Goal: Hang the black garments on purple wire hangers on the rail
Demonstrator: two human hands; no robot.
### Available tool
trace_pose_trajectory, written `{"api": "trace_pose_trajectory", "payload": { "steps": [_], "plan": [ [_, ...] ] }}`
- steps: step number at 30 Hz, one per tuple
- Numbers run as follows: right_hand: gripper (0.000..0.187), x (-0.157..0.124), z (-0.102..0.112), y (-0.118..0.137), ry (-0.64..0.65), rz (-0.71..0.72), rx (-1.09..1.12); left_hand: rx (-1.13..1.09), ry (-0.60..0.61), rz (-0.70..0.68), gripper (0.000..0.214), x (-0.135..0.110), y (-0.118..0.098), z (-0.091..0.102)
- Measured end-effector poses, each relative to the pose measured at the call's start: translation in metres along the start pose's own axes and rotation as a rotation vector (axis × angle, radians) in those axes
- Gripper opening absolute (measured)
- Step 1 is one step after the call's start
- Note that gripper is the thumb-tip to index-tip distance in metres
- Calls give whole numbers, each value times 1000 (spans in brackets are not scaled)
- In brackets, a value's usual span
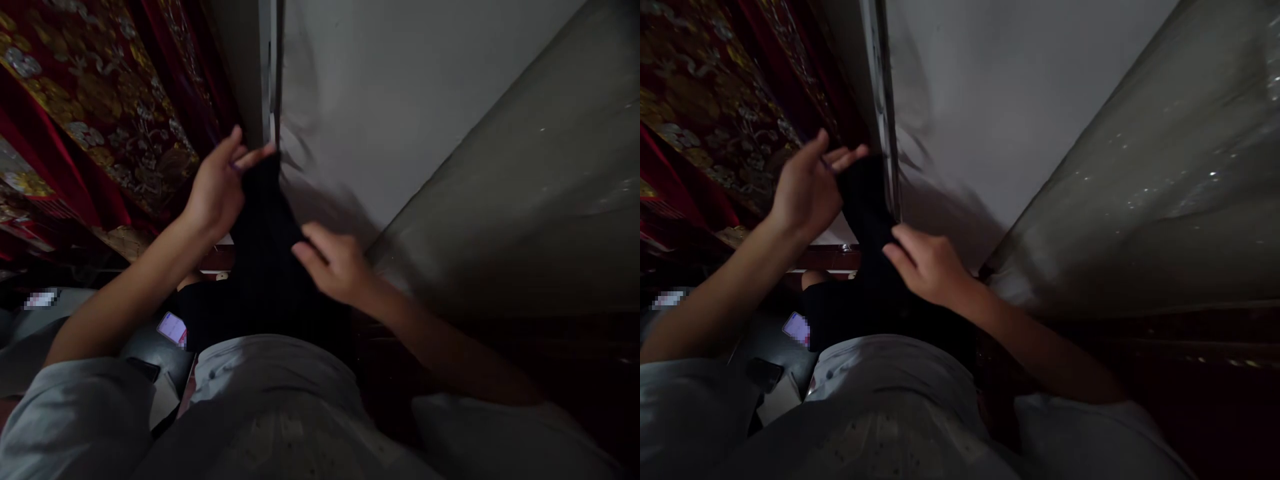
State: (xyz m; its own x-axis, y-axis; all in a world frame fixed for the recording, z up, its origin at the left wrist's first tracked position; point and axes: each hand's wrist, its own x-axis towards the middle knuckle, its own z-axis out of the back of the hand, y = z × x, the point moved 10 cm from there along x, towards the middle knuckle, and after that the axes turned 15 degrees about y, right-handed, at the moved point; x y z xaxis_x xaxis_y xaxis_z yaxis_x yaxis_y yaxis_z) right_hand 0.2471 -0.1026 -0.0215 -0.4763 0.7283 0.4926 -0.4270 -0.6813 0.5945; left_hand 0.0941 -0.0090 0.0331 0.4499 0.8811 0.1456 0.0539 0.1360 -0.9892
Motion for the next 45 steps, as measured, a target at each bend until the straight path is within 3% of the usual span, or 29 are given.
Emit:
{"api": "trace_pose_trajectory", "payload": {
  "steps": [2,5,8,9,11,13,15,17,19,21,22,25,28,31,34,38,42,45],
  "plan": [
    [33,-5,-48,3,218,-15,-130,-21,-95,61,36,-14,19,18],
    [33,-16,-99,13,498,52,-207,-24,-104,177,22,-30,43,48],
    [24,-30,-120,40,740,281,-20,19,10,347,21,-42,55,69],
    [25,-27,-113,43,723,320,60,75,83,401,22,-45,55,71],
    [26,-6,-83,29,510,275,152,271,238,458,26,-52,47,68],
    [26,18,-45,-6,190,145,128,542,314,411,29,-56,27,64],
    [34,33,-17,-46,-44,12,79,774,311,298,26,-57,1,56],
    [40,45,-10,-83,-95,-81,158,894,271,167,23,-55,-24,50],
    [49,53,-22,-118,2,-190,381,944,196,37,19,-48,-42,50],
    [58,54,-32,-140,80,-301,626,1019,58,-115,14,-40,-57,59],
    [59,53,-29,-146,54,-336,715,1069,-24,-187,16,-37,-63,64],
    [50,60,12,-149,-220,-318,819,1233,-198,-403,34,-38,-73,60],
    [37,77,60,-146,-452,-292,839,1348,-230,-542,34,-52,-75,30],
    [38,95,92,-143,-498,-294,835,1286,-123,-435,30,-57,-58,8],
    [41,101,111,-142,-503,-266,798,1200,-10,-224,36,-50,-21,3],
    [40,99,111,-149,-495,-281,755,1334,61,-26,60,-31,29,10],
    [41,109,113,-151,-512,-258,776,1485,105,175,64,-16,69,21],
    [32,113,123,-144,-523,-153,848,1492,99,155,58,-15,80,18]
  ]
}}
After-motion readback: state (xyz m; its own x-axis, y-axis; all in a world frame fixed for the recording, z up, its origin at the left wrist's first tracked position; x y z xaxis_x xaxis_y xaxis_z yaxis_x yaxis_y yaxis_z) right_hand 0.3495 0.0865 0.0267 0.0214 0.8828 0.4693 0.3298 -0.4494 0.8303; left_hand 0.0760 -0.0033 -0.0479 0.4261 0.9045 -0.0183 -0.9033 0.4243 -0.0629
